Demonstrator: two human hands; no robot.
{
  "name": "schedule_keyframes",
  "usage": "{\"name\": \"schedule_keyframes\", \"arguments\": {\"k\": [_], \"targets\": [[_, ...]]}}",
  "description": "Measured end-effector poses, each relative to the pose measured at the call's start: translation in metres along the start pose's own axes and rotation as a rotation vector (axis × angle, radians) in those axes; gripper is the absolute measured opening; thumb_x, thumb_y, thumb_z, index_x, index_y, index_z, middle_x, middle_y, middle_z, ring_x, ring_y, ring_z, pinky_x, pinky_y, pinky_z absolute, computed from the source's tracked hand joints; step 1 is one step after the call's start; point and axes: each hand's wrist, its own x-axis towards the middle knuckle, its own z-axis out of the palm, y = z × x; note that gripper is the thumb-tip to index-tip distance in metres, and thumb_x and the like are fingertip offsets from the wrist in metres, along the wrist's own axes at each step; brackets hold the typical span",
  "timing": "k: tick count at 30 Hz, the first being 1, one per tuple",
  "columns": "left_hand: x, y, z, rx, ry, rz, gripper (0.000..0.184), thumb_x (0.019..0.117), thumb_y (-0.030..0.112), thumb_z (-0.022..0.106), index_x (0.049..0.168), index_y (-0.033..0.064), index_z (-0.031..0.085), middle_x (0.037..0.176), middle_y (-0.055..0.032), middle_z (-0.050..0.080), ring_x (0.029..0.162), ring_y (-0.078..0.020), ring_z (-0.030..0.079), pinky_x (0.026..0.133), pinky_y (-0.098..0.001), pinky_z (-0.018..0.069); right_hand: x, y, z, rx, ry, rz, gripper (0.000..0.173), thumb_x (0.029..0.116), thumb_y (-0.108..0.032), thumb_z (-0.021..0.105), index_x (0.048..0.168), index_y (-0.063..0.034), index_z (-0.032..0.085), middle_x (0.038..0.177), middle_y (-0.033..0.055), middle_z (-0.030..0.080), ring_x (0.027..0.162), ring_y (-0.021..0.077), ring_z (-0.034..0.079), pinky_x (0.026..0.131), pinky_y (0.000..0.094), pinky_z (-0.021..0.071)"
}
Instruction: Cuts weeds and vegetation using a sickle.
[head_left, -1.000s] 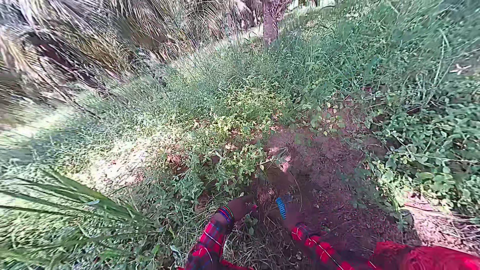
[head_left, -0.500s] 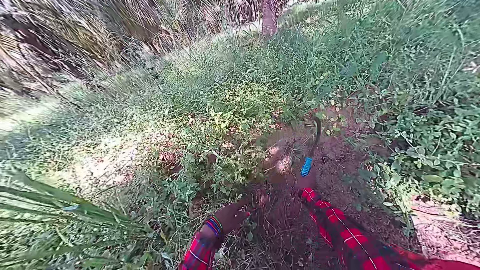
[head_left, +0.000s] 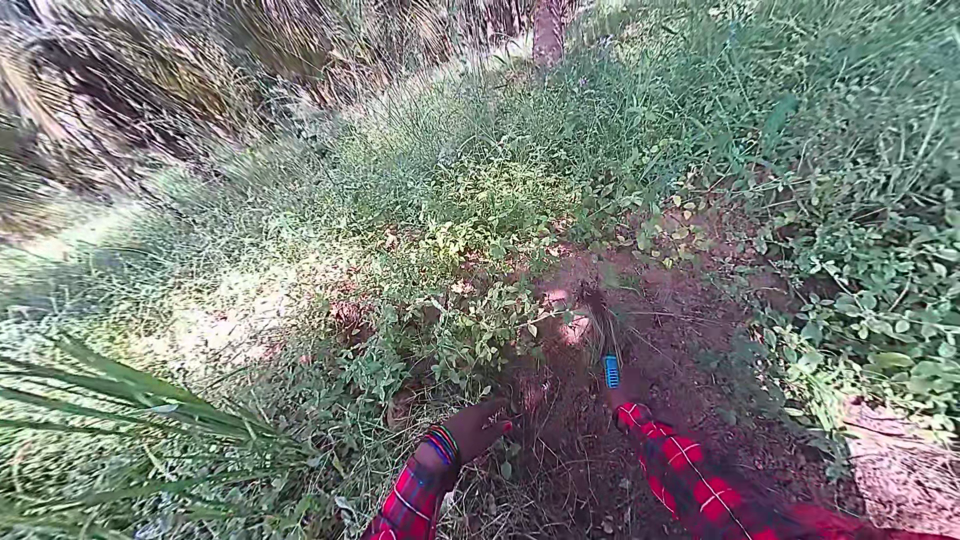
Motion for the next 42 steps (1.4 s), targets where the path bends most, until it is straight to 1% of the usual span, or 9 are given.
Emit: {"name": "schedule_keyframes", "arguments": {"k": [5,10,13,15,18,22,38,40,42], "targets": [[-0.006,0.003,0.002,-0.002,-0.01,0.027,0.058,0.1089,0.034,0.052,0.161,0.0131,0.036,0.157,-0.0192,0.046,0.138,-0.0358,0.055,0.116,-0.0543,0.0411,-0.028,-0.013,0.005,0.095,0.044,-0.019,0.071,0.0939,-0.022,0.073,0.152,0.002,0.04,0.135,0.0299,0.06,0.124,0.0432,0.061,0.105,0.0582,0.0479],[-0.002,-0.002,0.0,-0.001,0.003,0.016,0.057,0.1087,0.034,0.053,0.161,0.0172,0.037,0.155,-0.0199,0.049,0.135,-0.0367,0.058,0.114,-0.0553,0.0435,-0.012,-0.077,-0.029,0.21,0.19,-0.107,0.073,0.0954,-0.021,0.069,0.156,-0.003,0.033,0.129,0.0274,0.064,0.12,0.0424,0.064,0.101,0.0586,0.0503],[0.003,0.004,-0.002,0.016,-0.019,-0.022,0.057,0.1091,0.034,0.052,0.16,0.0149,0.037,0.155,-0.0198,0.049,0.133,-0.0376,0.058,0.114,-0.0562,0.0424,0.004,-0.089,-0.037,0.156,0.153,-0.086,0.076,0.0939,-0.019,0.07,0.156,-0.0014,0.031,0.134,0.0264,0.062,0.123,0.0399,0.063,0.103,0.0561,0.0501],[0.006,0.006,-0.001,0.037,-0.016,0.001,0.057,0.1089,0.034,0.052,0.159,0.0118,0.039,0.155,-0.019,0.05,0.134,-0.0364,0.058,0.115,-0.0554,0.042,0.019,-0.078,-0.036,0.056,0.021,-0.045,0.078,0.093,-0.021,0.073,0.154,0.0045,0.033,0.142,0.0278,0.056,0.131,0.038,0.058,0.109,0.053,0.0462],[0.003,0.009,0.002,0.034,-0.019,0.018,0.058,0.1087,0.034,0.053,0.16,0.0105,0.038,0.154,-0.0203,0.051,0.135,-0.0369,0.057,0.116,-0.0549,0.0408,0.028,-0.057,-0.037,-0.076,-0.076,-0.002,0.075,0.0928,-0.021,0.072,0.153,0.0048,0.036,0.145,0.0267,0.053,0.134,0.035,0.056,0.111,0.0502,0.0451],[0.002,0.011,-0.001,0.014,-0.029,-0.012,0.058,0.1091,0.034,0.052,0.16,0.0122,0.036,0.156,-0.0204,0.048,0.137,-0.037,0.055,0.116,-0.0538,0.0407,0.031,-0.049,-0.036,-0.083,-0.054,0.012,0.071,0.0934,-0.021,0.072,0.152,0.0026,0.039,0.143,0.026,0.055,0.132,0.0359,0.057,0.109,0.0529,0.0458],[0.005,0.007,-0.001,-0.007,-0.008,-0.036,0.06,0.1086,0.036,0.053,0.161,0.0119,0.036,0.159,-0.0176,0.045,0.139,-0.0349,0.054,0.118,-0.0531,0.0398,0.015,-0.032,-0.025,-0.129,-0.032,0.007,0.079,0.0917,-0.019,0.073,0.155,0.0032,0.032,0.146,0.0288,0.053,0.134,0.0397,0.055,0.11,0.0553,0.0449],[0.005,0.007,0.0,-0.012,-0.008,-0.04,0.059,0.1085,0.035,0.053,0.16,0.0117,0.037,0.158,-0.0185,0.046,0.138,-0.0357,0.054,0.118,-0.054,0.0396,-0.002,-0.008,-0.013,-0.11,-0.051,0.019,0.083,0.0893,-0.016,0.075,0.156,0.0034,0.029,0.147,0.0294,0.051,0.135,0.0403,0.054,0.111,0.0552,0.0444],[0.007,0.011,-0.002,0.006,-0.021,-0.046,0.059,0.1091,0.036,0.052,0.161,0.0112,0.036,0.157,-0.0199,0.047,0.138,-0.0373,0.054,0.117,-0.0554,0.0399,-0.017,0.031,0.007,-0.072,-0.05,0.045,0.082,0.0881,-0.018,0.078,0.154,0.0042,0.034,0.144,0.0298,0.053,0.132,0.0418,0.056,0.11,0.0556,0.0456]]}}
